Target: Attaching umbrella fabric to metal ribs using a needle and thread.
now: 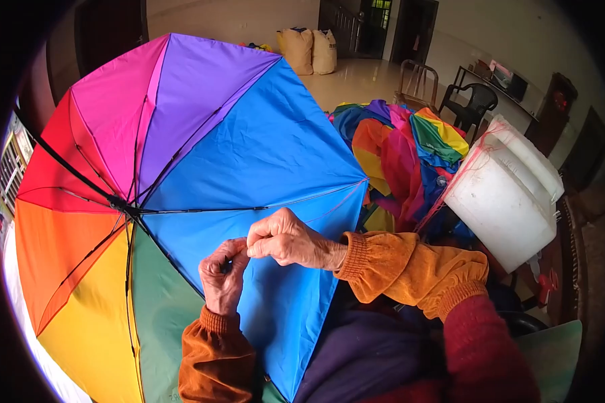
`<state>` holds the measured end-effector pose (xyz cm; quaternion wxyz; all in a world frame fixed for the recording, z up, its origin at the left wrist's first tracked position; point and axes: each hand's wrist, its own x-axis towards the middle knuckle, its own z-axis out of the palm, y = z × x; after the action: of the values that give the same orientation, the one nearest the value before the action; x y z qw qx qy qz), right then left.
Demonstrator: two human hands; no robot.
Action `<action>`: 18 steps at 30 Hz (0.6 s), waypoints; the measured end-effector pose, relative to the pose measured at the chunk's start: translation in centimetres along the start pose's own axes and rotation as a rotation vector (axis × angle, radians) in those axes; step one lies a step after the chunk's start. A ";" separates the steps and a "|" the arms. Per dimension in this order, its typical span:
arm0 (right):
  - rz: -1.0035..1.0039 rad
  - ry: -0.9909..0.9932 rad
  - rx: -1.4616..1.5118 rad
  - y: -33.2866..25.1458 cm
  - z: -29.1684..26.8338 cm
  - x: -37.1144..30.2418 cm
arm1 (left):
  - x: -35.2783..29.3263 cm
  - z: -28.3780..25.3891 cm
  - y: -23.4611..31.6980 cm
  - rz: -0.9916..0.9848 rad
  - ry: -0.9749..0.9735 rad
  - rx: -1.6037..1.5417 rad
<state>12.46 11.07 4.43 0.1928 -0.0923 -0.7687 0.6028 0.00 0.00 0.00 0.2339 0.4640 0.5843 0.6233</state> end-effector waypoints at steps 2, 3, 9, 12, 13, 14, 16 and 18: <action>0.113 0.004 0.226 0.2 -0.3 0.4 | 0.2 0.0 -0.2 0.104 -0.017 0.052; 0.158 0.009 0.326 -0.2 -1.1 0.3 | 0.5 0.6 0.3 0.179 -0.022 0.062; 0.137 -0.014 0.288 -0.1 -0.6 0.3 | 0.5 0.6 0.5 0.190 -0.079 0.095; 0.150 -0.027 0.273 -0.2 -0.6 0.4 | 0.3 0.6 0.9 0.075 -0.077 -0.056; 0.152 -0.034 0.286 -0.2 -0.6 0.4 | 0.3 0.4 1.2 0.016 -0.065 -0.108; 0.157 -0.041 0.299 -0.2 -0.7 0.4 | 0.1 0.4 1.4 -0.046 -0.052 -0.161; 0.163 -0.046 0.313 -0.2 -0.7 0.3 | 0.1 0.4 1.7 -0.109 -0.042 -0.214; 0.158 -0.038 0.315 -0.1 -0.7 0.4 | 0.2 0.1 1.8 -0.187 -0.048 -0.326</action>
<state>12.43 11.77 4.74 0.1421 -0.1099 -0.6587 0.7306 0.43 -0.14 1.79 0.3768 0.3786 0.5105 0.6739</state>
